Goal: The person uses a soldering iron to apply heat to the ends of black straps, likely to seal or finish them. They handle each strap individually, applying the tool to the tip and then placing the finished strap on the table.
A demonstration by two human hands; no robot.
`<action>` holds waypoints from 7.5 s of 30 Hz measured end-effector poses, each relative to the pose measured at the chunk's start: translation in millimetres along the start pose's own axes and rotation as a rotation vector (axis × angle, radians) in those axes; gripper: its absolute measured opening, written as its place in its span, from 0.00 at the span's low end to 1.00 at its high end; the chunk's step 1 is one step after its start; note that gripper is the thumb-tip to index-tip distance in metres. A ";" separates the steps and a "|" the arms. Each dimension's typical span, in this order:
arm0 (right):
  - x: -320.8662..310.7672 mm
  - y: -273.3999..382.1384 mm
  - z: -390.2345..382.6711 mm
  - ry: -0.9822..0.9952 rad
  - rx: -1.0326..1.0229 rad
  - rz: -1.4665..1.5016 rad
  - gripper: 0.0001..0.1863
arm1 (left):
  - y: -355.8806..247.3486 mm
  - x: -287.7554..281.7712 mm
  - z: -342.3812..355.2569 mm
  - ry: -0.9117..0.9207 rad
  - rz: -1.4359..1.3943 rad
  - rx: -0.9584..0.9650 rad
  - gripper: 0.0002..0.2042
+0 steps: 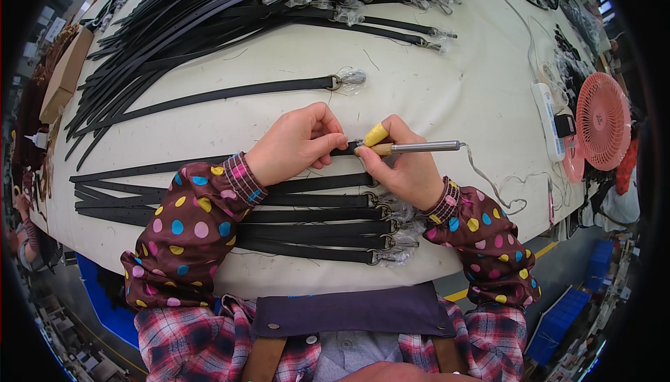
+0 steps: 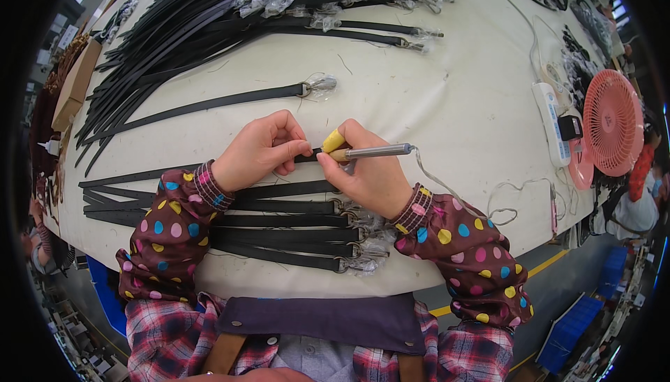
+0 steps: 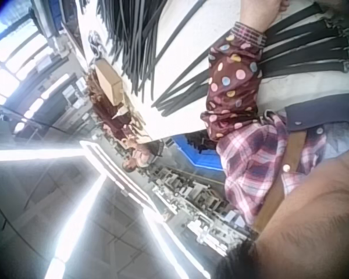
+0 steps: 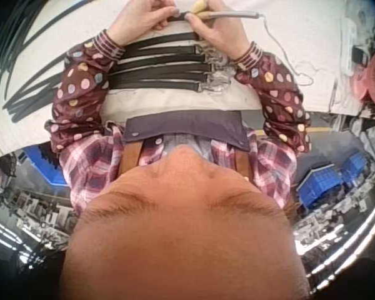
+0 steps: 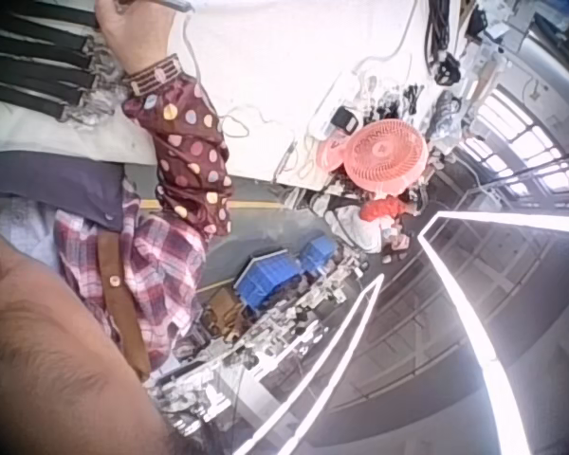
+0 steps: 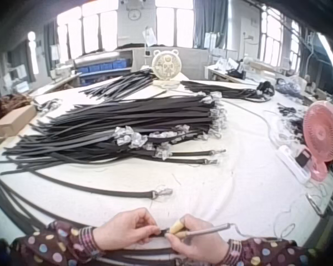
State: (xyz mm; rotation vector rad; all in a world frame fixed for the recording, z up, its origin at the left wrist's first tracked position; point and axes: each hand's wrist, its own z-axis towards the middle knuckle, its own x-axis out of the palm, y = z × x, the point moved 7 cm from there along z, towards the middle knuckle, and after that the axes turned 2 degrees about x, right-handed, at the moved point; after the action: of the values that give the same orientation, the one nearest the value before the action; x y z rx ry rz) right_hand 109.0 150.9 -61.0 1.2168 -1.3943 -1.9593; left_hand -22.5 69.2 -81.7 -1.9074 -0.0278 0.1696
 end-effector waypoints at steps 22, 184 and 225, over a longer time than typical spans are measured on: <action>-14.9 -0.6 -1.8 -0.134 -0.047 0.187 0.10 | -23.8 3.8 8.9 -0.015 0.590 0.237 0.08; -4.6 -3.8 2.9 -0.045 -0.030 -0.041 0.11 | 1.0 -3.8 5.9 -0.037 -0.049 0.008 0.06; -18.1 5.1 6.7 0.004 -0.304 -0.271 0.11 | -31.7 6.1 -17.4 -0.243 0.939 0.545 0.05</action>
State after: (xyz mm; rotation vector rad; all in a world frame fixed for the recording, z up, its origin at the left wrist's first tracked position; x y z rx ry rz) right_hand 112.0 166.1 -48.5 1.3137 -0.9205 -2.2479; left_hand -12.1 64.3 -46.9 -1.2187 0.6892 0.9364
